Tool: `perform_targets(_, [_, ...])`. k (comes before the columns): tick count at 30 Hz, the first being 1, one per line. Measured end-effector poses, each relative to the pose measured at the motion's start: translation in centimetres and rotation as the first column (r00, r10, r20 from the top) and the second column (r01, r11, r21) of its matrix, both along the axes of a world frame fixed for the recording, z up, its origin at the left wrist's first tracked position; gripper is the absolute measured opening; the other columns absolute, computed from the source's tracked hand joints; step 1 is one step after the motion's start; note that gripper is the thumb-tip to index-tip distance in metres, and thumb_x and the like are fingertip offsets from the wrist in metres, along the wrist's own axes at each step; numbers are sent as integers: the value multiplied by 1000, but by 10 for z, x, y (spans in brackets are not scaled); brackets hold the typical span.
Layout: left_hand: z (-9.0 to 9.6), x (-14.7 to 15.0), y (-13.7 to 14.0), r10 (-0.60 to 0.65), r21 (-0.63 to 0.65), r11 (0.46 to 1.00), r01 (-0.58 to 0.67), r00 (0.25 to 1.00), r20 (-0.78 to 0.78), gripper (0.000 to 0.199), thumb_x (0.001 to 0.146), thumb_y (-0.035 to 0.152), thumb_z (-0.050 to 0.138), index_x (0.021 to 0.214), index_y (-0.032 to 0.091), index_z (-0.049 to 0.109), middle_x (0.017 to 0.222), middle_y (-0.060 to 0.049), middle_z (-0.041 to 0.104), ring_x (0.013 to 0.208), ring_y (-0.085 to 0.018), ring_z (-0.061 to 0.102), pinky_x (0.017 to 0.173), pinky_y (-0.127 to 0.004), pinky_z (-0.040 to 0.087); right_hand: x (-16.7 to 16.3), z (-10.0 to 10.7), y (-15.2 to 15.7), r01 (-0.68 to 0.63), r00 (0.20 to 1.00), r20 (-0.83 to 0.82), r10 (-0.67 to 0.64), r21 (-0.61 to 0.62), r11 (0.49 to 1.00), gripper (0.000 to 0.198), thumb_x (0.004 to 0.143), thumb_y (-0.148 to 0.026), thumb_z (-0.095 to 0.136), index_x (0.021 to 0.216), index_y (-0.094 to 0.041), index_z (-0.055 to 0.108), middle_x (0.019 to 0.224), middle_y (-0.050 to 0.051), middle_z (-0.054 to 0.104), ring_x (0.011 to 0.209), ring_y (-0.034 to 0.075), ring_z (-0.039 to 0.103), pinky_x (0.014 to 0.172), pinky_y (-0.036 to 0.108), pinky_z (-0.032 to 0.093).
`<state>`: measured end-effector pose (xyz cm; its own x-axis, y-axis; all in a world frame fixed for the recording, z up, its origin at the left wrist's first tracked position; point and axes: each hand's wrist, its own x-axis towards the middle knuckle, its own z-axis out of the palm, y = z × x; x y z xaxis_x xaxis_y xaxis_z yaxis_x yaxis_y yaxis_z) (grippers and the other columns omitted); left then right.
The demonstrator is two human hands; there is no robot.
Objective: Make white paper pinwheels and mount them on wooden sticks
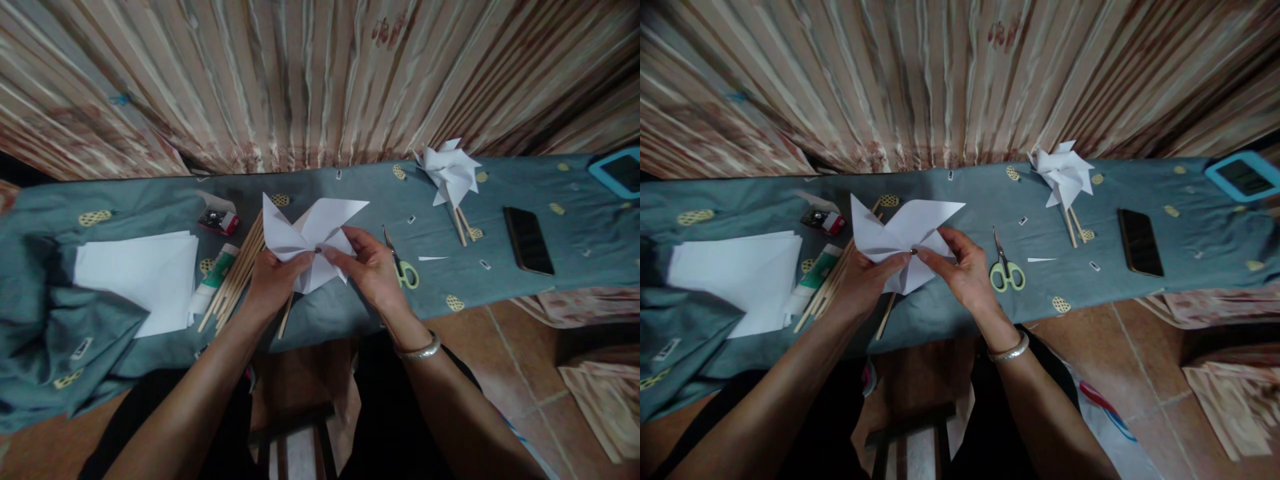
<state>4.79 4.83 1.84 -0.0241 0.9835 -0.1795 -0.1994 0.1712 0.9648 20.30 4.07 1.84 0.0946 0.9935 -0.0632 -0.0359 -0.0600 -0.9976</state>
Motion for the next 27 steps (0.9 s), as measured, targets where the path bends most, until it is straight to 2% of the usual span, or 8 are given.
perform_targets(2, [0,-1,1,28,33,999,-27,999,-28,24,61,25,80,81,13,75,81,-4,76,73,-20,69,68,-28,55,4,2,-1,125,982,120,-143,145,981,32,70,-36,80,99,-25,70,101,1,72,90,19,65,85,38,53])
perform_targets(4, [0,-2,1,44,62,997,-41,997,-62,22,62,25,79,80,13,75,80,-4,76,73,-20,69,67,-28,55,7,6,-6,162,914,310,-261,311,936,21,78,-30,75,98,-26,70,111,3,70,101,21,63,96,44,50])
perform_targets(6, [1,-3,0,42,87,996,-34,995,-92,20,64,25,78,80,13,75,80,-4,76,74,-20,69,67,-28,55,8,13,-12,57,820,489,-296,444,894,10,84,-25,68,94,-26,70,114,4,67,109,23,62,100,48,47])
perform_targets(8, [2,-2,-1,24,97,995,-12,993,-116,20,65,26,77,81,13,75,81,-4,77,76,-21,69,68,-28,55,6,18,-19,-73,731,613,-299,507,859,10,88,-23,64,94,-26,71,115,5,66,110,23,61,98,48,50])
perform_targets(11, [2,0,-3,-8,94,995,21,991,-136,22,67,25,75,85,13,76,83,-4,77,76,-20,70,69,-29,56,0,18,-23,-187,629,705,-328,546,817,13,90,-22,61,97,-25,71,123,8,62,114,25,58,96,47,52])
perform_targets(14, [0,2,-3,-28,91,995,41,990,-142,22,67,26,74,85,13,76,82,-3,77,75,-20,70,70,-28,56,-4,13,-22,-224,562,740,-369,565,794,13,91,-23,59,98,-23,71,130,10,58,120,28,55,100,51,48])
perform_targets(27, [1,2,-4,-27,129,989,68,954,-300,14,69,28,71,74,15,74,71,-2,74,71,-20,68,67,-29,55,-14,11,-18,-302,392,794,-466,589,750,12,91,-16,55,92,-20,66,127,12,64,116,26,56,97,47,48])
